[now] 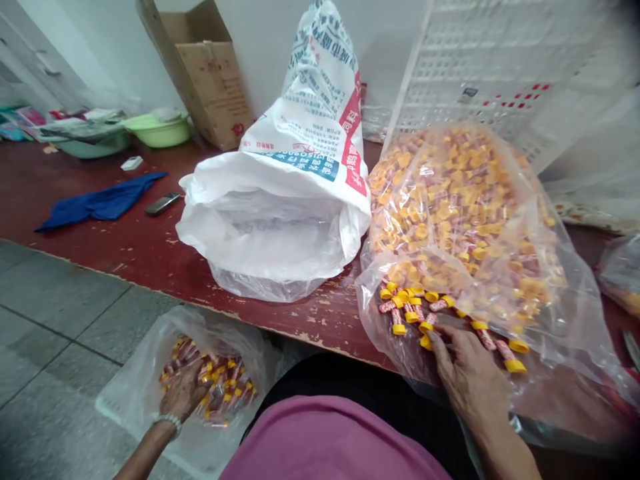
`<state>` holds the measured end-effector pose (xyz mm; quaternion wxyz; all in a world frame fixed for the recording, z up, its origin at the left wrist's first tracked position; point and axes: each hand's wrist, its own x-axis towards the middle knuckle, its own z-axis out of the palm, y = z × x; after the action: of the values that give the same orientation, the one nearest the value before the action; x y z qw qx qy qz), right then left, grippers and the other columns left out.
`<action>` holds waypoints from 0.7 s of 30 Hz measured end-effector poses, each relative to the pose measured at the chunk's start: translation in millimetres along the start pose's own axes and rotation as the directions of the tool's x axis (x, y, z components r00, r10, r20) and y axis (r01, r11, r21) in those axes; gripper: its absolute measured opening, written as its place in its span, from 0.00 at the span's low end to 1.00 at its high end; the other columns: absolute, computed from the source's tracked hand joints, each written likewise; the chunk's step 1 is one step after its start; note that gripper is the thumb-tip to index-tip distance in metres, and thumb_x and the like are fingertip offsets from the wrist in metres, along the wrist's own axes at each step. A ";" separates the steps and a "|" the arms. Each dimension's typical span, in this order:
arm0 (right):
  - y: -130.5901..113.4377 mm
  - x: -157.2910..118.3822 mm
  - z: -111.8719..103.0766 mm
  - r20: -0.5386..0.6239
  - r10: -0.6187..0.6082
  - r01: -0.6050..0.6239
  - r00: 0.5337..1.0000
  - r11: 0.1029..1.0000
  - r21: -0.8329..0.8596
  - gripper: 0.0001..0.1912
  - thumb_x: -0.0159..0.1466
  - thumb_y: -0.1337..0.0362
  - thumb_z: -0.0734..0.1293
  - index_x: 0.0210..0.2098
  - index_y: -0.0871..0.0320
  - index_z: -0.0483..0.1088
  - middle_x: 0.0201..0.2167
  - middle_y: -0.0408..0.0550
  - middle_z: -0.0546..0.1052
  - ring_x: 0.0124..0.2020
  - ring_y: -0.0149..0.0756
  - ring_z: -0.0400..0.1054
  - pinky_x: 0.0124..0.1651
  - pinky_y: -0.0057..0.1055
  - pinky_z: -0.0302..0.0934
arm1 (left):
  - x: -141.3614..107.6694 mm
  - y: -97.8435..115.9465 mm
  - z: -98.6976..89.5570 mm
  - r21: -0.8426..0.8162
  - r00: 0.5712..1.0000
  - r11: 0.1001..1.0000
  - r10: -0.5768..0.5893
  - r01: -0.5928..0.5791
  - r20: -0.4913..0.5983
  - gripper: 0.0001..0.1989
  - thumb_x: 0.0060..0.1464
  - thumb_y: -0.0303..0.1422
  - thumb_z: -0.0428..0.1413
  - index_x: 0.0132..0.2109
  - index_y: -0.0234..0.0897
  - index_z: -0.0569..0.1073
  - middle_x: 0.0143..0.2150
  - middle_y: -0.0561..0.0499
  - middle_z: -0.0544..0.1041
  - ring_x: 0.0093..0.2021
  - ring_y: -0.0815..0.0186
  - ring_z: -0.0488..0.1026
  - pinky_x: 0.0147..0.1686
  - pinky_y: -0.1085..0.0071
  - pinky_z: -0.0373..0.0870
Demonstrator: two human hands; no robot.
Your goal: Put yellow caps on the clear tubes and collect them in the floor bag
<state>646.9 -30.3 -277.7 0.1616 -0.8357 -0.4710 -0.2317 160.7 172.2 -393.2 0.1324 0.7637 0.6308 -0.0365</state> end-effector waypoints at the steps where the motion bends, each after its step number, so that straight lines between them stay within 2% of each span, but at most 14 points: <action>1: -0.2 -0.4 -0.4 0.001 0.000 0.000 1.000 1.000 0.017 0.25 0.67 0.47 0.51 0.39 0.57 0.71 0.34 0.48 0.77 0.33 0.37 0.71 0.37 0.32 0.57 | 0.2 8.4 -13.5 -0.028 0.997 0.999 0.033 -0.035 -0.070 0.18 0.50 0.34 0.49 0.47 0.34 0.72 0.45 0.43 0.77 0.45 0.55 0.75 0.44 0.63 0.70; 2: -0.1 -1.0 -0.8 0.003 -0.007 0.007 1.000 0.999 0.039 0.26 0.67 0.46 0.51 0.40 0.57 0.71 0.34 0.48 0.77 0.33 0.36 0.71 0.35 0.32 0.58 | 0.9 21.2 -31.2 -0.060 0.983 0.994 0.077 -0.088 -0.169 0.16 0.52 0.35 0.48 0.45 0.36 0.72 0.43 0.44 0.78 0.44 0.56 0.75 0.43 0.63 0.71; 3: 0.1 -1.7 -1.2 0.006 -0.020 0.020 1.000 0.998 0.062 0.26 0.66 0.45 0.52 0.41 0.58 0.70 0.34 0.48 0.77 0.33 0.36 0.71 0.34 0.31 0.58 | 2.7 37.9 -52.2 -0.095 0.949 0.979 0.148 -0.180 -0.280 0.14 0.55 0.36 0.47 0.44 0.37 0.72 0.41 0.46 0.78 0.42 0.58 0.75 0.42 0.64 0.71; 4: 0.1 -2.4 -1.5 0.011 -0.038 0.037 0.999 0.996 0.084 0.27 0.66 0.44 0.52 0.42 0.58 0.70 0.35 0.48 0.77 0.34 0.36 0.72 0.34 0.30 0.59 | 6.6 57.6 -74.9 -0.090 0.882 0.956 0.219 -0.280 -0.417 0.12 0.56 0.36 0.46 0.42 0.40 0.72 0.39 0.49 0.78 0.40 0.60 0.74 0.42 0.66 0.70; 5: -0.1 -3.0 -1.7 0.015 -0.064 0.062 0.998 0.993 0.102 0.27 0.65 0.43 0.53 0.43 0.58 0.69 0.36 0.48 0.77 0.35 0.36 0.72 0.34 0.29 0.60 | 13.4 79.2 -97.8 -0.043 0.796 0.925 0.301 -0.378 -0.525 0.10 0.57 0.35 0.47 0.40 0.40 0.72 0.37 0.51 0.77 0.39 0.62 0.74 0.43 0.66 0.70; 6: -0.7 -3.5 -1.9 0.020 -0.091 0.088 0.996 0.990 0.115 0.27 0.65 0.43 0.53 0.43 0.58 0.69 0.37 0.48 0.77 0.35 0.36 0.72 0.33 0.29 0.61 | 23.8 101.4 -119.4 0.006 0.724 0.895 0.364 -0.445 -0.586 0.10 0.57 0.32 0.47 0.40 0.39 0.72 0.37 0.49 0.77 0.40 0.61 0.73 0.46 0.64 0.68; 7: -1.5 -3.8 -2.1 0.024 -0.112 0.109 0.993 0.987 0.120 0.26 0.64 0.43 0.54 0.43 0.57 0.69 0.37 0.47 0.77 0.35 0.35 0.72 0.33 0.28 0.61 | 38.3 123.2 -138.6 0.028 0.697 0.877 0.400 -0.479 -0.595 0.11 0.57 0.30 0.46 0.40 0.37 0.73 0.39 0.48 0.77 0.42 0.62 0.72 0.47 0.65 0.68; 9: -3.6 -3.9 -2.4 0.035 -0.147 0.142 0.989 0.982 0.122 0.24 0.65 0.44 0.54 0.41 0.56 0.68 0.35 0.46 0.77 0.32 0.33 0.72 0.30 0.27 0.62 | 78.6 162.3 -166.9 0.059 0.696 0.855 0.458 -0.515 -0.553 0.15 0.56 0.25 0.44 0.43 0.35 0.74 0.42 0.47 0.76 0.45 0.62 0.70 0.50 0.65 0.66; 10: -4.6 -3.9 -2.6 0.041 -0.156 0.150 0.987 0.981 0.120 0.24 0.66 0.44 0.53 0.40 0.56 0.68 0.34 0.46 0.77 0.31 0.33 0.73 0.29 0.27 0.62 | 103.0 178.9 -176.1 0.078 0.709 0.843 0.494 -0.532 -0.503 0.16 0.53 0.22 0.45 0.43 0.35 0.74 0.43 0.47 0.76 0.47 0.62 0.70 0.51 0.65 0.65; 12: -6.3 -3.9 -2.9 0.048 -0.152 0.145 0.987 0.982 0.119 0.23 0.66 0.46 0.52 0.38 0.56 0.68 0.33 0.45 0.77 0.30 0.33 0.73 0.27 0.26 0.62 | 153.9 207.0 -186.9 0.099 0.741 0.845 0.512 -0.526 -0.435 0.17 0.49 0.19 0.48 0.43 0.33 0.74 0.44 0.45 0.76 0.48 0.60 0.70 0.52 0.64 0.65; 15: -8.3 -4.6 -1.7 0.025 -0.136 0.132 0.990 0.985 0.115 0.23 0.67 0.47 0.52 0.38 0.56 0.68 0.31 0.44 0.77 0.28 0.31 0.73 0.25 0.25 0.61 | 217.7 239.5 -194.4 0.101 0.800 0.882 0.461 -0.459 -0.384 0.09 0.55 0.25 0.51 0.42 0.30 0.73 0.41 0.44 0.75 0.44 0.61 0.72 0.47 0.61 0.69; 18: -10.6 -6.0 2.8 -0.051 -0.118 0.121 0.992 0.990 0.066 0.22 0.67 0.47 0.53 0.38 0.56 0.68 0.31 0.43 0.77 0.25 0.29 0.72 0.22 0.24 0.59 | 255.4 264.0 -199.8 0.089 0.824 0.905 0.416 -0.415 -0.385 0.13 0.60 0.35 0.52 0.46 0.30 0.71 0.45 0.46 0.73 0.44 0.63 0.72 0.46 0.59 0.70; 21: -12.2 -7.7 8.4 -0.115 -0.109 0.113 0.987 0.993 0.033 0.22 0.67 0.48 0.54 0.39 0.57 0.69 0.32 0.44 0.78 0.26 0.29 0.71 0.23 0.24 0.58 | 276.8 282.8 -202.3 0.070 0.809 0.901 0.417 -0.429 -0.413 0.16 0.60 0.36 0.52 0.52 0.32 0.68 0.51 0.43 0.70 0.47 0.61 0.70 0.47 0.57 0.69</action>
<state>634.9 -25.6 -288.3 0.1911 -0.7905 -0.5112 -0.2780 469.1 438.6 -216.1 0.0090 0.8727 0.4589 0.1667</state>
